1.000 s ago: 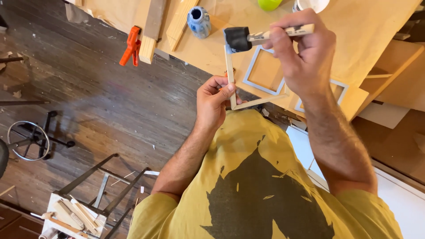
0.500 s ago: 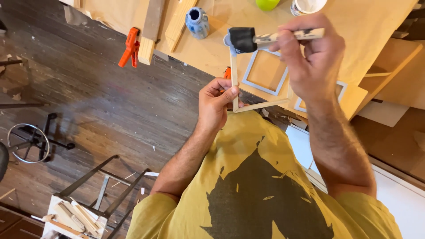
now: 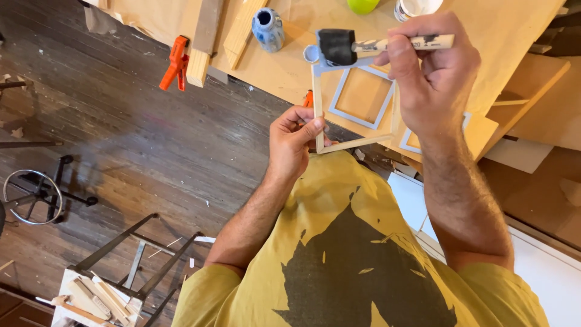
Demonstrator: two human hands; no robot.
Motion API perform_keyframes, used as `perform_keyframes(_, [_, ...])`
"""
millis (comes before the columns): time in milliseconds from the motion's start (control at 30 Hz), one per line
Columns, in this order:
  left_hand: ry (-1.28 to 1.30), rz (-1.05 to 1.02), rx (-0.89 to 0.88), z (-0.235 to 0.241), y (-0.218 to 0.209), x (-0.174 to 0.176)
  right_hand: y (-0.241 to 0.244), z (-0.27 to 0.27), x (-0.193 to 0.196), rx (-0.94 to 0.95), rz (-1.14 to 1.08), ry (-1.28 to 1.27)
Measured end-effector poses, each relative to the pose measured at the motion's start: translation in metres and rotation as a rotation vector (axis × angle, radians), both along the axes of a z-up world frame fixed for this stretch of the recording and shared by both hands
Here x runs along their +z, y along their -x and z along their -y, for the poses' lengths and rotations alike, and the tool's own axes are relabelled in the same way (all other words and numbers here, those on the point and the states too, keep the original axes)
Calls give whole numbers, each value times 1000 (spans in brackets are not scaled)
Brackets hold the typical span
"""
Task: Applying paint to small wooden frames using a foam brush on a workbench.
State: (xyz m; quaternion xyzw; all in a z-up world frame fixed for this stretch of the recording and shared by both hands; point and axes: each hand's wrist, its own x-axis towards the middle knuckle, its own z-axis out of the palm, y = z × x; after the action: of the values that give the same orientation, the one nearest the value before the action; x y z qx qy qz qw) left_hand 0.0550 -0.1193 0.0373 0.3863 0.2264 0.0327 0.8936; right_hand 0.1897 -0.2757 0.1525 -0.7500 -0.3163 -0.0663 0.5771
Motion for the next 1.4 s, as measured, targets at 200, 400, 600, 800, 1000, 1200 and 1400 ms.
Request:
perform_keyframes(200, [14, 14, 4, -2, 6, 1, 1, 22, -5, 27, -15, 76])
perform_keyframes(400, [9, -22, 30, -9, 10, -1, -13, 86, -28, -207, -1, 82])
perform_keyframes(600, [-29, 46, 10, -10, 9, 3, -4, 57, -19, -162, -14, 3])
perform_keyframes(800, [-23, 31, 35, -14, 12, 2, -15, 81, -30, -245, 36, 17])
perform_keyframes(1000, [-3, 45, 16, -14, 10, 12, -13, 74, -27, -190, 30, -20])
perform_keyframes(1200, [-1, 16, 32, -13, 8, 10, -18, 78, -30, -275, 65, -45])
perform_keyframes(1400, [6, 15, 56, -12, 6, 16, -8, 80, -43, -317, 331, 34])
